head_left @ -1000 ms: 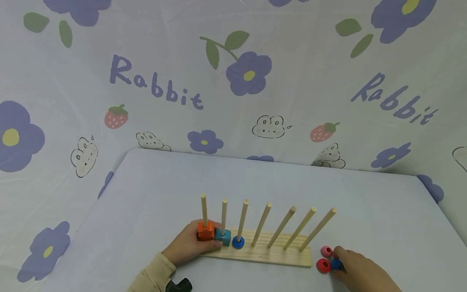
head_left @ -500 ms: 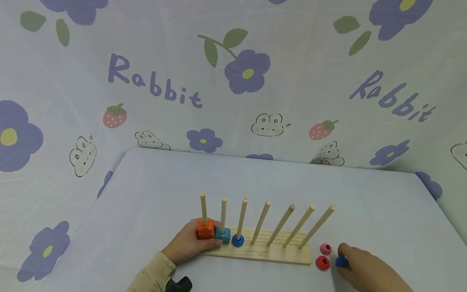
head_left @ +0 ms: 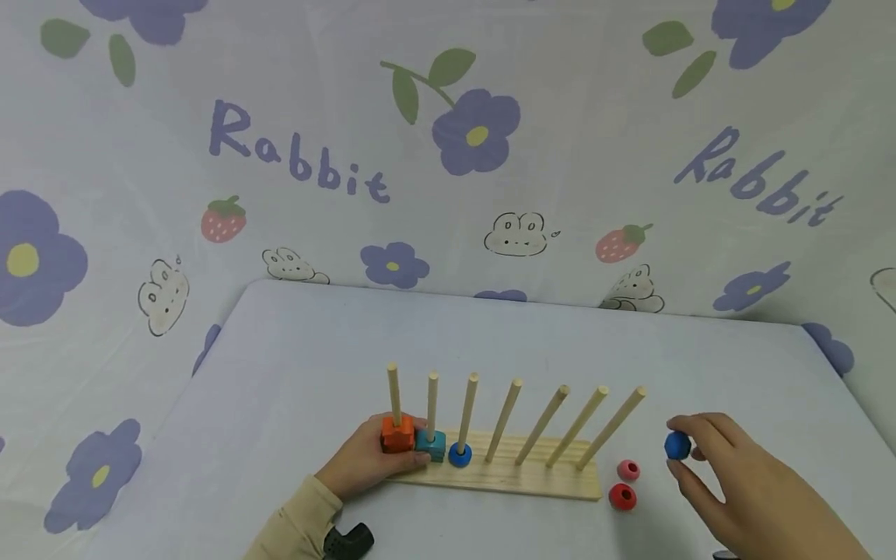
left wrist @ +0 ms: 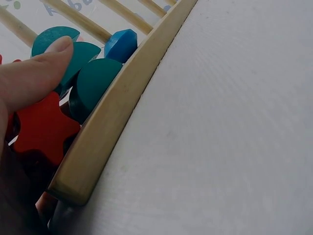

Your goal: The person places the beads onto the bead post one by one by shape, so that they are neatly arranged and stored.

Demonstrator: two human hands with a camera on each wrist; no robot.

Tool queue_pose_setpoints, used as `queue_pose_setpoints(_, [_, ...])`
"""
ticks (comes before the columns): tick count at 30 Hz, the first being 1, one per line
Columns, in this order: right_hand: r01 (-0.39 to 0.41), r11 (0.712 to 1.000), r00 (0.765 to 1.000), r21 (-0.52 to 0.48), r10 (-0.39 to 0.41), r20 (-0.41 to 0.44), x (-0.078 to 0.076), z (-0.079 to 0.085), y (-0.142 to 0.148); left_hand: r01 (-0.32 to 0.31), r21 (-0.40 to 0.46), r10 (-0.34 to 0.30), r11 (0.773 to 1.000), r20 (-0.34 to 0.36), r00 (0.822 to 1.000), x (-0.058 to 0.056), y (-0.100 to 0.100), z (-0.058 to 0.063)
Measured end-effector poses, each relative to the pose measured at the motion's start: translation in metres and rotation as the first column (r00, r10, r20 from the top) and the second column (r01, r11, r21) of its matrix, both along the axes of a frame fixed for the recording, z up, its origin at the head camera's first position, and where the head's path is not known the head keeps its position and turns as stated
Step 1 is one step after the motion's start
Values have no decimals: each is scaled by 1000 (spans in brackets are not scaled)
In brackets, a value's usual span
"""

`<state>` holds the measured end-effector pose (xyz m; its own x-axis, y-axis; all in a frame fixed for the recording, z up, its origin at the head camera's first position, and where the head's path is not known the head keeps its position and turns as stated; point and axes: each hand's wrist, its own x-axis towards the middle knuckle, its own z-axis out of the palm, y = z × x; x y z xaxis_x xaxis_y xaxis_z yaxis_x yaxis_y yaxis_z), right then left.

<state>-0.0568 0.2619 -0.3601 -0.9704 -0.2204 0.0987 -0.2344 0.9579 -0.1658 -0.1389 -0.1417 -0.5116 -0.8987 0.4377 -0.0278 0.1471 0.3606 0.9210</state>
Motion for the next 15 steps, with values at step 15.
queue_pose_setpoints(15, [-271, 950, 904, -153, 196, -379, 0, 67, -101, 8, 10, -8, 1000, -11, 1000, -1, 0, 0])
